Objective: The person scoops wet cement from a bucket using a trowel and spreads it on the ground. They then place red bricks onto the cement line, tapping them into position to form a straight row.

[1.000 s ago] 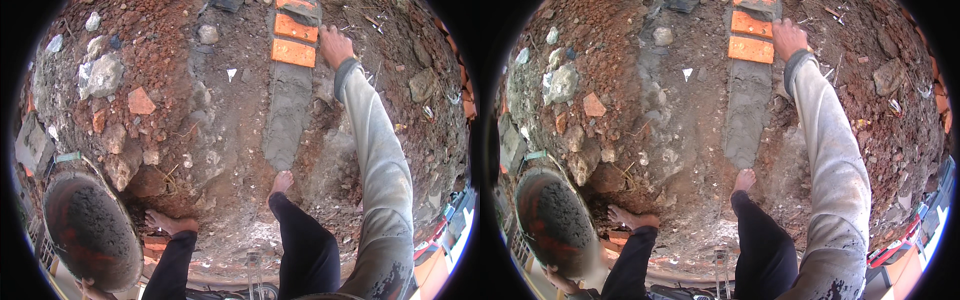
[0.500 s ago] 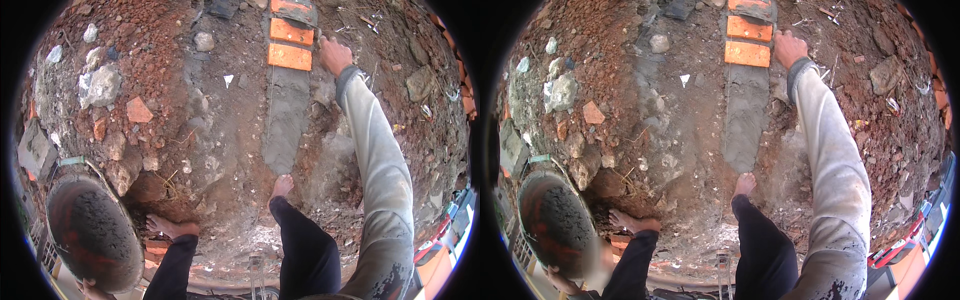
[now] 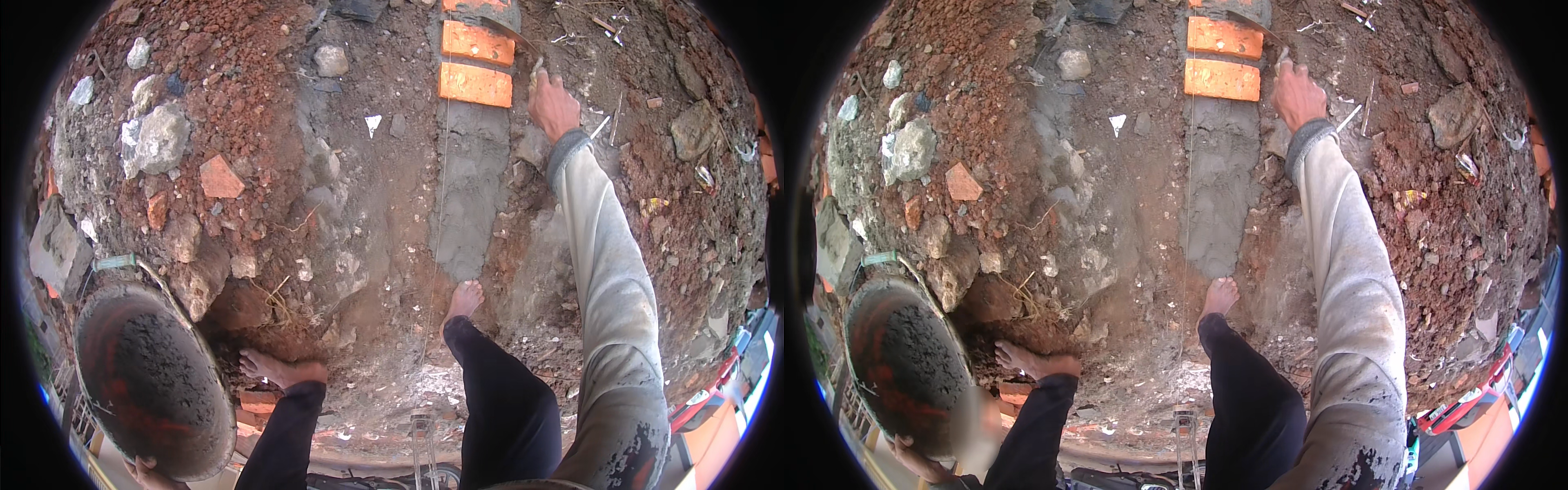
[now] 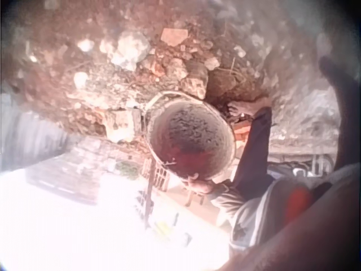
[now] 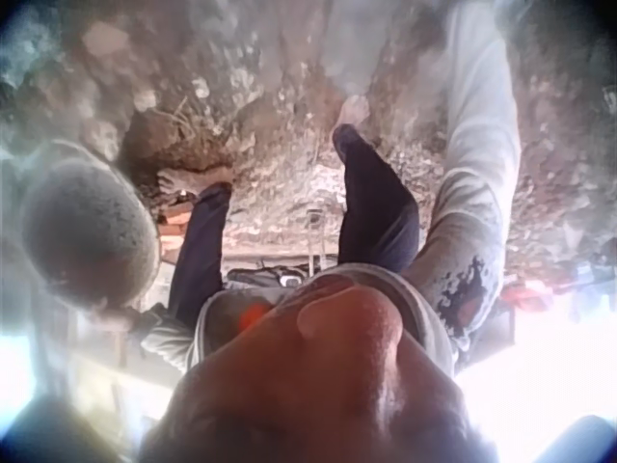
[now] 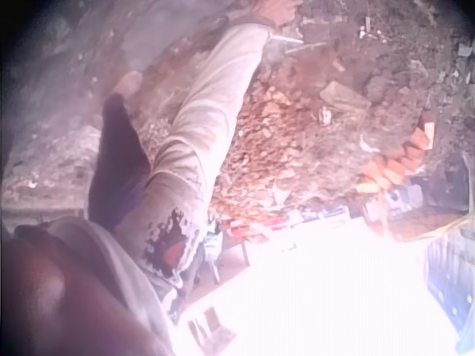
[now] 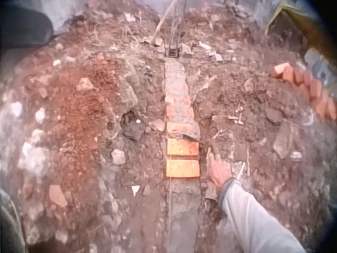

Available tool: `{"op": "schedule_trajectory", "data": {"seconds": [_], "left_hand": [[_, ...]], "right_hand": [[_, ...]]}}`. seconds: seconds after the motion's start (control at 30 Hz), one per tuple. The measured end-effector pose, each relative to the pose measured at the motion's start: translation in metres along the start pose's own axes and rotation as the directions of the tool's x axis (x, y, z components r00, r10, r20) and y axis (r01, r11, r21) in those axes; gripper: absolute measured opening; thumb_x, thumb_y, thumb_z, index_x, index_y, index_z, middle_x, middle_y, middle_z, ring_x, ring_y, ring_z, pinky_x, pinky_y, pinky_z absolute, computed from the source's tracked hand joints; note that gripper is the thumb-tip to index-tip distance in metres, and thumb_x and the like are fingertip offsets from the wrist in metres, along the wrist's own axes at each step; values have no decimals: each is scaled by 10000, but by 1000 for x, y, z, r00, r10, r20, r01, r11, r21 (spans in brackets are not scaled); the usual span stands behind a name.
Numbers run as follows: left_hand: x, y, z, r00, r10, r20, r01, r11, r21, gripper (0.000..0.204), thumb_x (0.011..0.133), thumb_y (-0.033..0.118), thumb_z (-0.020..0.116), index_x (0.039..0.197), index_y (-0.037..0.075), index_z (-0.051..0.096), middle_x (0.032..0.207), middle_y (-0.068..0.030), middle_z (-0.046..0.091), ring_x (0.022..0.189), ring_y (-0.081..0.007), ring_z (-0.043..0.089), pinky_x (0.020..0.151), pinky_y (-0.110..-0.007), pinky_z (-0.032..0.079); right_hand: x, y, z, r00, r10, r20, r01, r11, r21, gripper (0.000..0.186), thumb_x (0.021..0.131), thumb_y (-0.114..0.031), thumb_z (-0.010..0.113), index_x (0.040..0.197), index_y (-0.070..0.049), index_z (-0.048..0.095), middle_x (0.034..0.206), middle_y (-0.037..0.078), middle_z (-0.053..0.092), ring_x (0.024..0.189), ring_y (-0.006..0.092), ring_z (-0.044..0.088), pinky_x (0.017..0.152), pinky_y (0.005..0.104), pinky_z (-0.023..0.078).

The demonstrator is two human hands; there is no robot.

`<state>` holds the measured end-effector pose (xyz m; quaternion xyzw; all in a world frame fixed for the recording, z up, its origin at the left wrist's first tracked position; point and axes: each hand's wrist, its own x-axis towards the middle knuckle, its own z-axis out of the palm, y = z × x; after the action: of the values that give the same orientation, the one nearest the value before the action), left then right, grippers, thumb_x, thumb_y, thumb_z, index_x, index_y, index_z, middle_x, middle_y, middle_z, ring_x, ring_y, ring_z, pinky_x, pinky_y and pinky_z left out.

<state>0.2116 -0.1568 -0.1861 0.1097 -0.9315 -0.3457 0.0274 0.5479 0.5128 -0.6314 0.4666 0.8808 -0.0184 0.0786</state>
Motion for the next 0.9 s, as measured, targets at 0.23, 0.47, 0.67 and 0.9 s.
{"op": "schedule_trajectory", "data": {"seconds": [0.23, 0.47, 0.67, 0.9], "left_hand": [[4, 0, -7, 1000, -15, 1, 15, 1000, 5, 668, 671, 112, 487, 1324, -33, 477, 1208, -137, 540, 1093, -287, 529, 970, -373, 413], [-8, 6, 7, 999, -17, 45, 20, 997, -72, 647, 674, 123, 486, 1303, -29, 478, 1201, -126, 535, 1090, -284, 519, 973, -383, 396], [-3, 1, 3, 999, -17, 41, 19, 999, -46, 631, 678, 134, 488, 1292, -12, 482, 1192, -124, 531, 1073, -292, 524, 952, -395, 416], [1, -16, -16, 949, 283, 140, -308, 927, 213, 456, 863, 282, 614, 1169, -54, 586, 1165, -230, 608, 960, -334, 595, 831, -475, 491]], "right_hand": [[5, -4, -13, 999, 35, 30, -31, 992, -126, 259, 881, -150, 559, 1109, -29, 552, 1050, 220, 632, 894, 411, 684, 726, 465, 570], [13, -6, -18, 994, -76, 73, 87, 983, -165, 237, 871, -115, 535, 1077, -10, 588, 1041, 229, 644, 888, 389, 694, 746, 457, 566], [19, -13, -30, 996, -58, 73, 68, 989, -135, 276, 889, -166, 532, 1127, -31, 565, 1061, 239, 626, 887, 403, 686, 743, 478, 564], [13, -1, 12, 900, 232, 369, -436, 484, 759, 340, 998, -295, 416, 1069, 12, 543, 797, 174, 622, 709, 287, 670, 601, 402, 550]]}}
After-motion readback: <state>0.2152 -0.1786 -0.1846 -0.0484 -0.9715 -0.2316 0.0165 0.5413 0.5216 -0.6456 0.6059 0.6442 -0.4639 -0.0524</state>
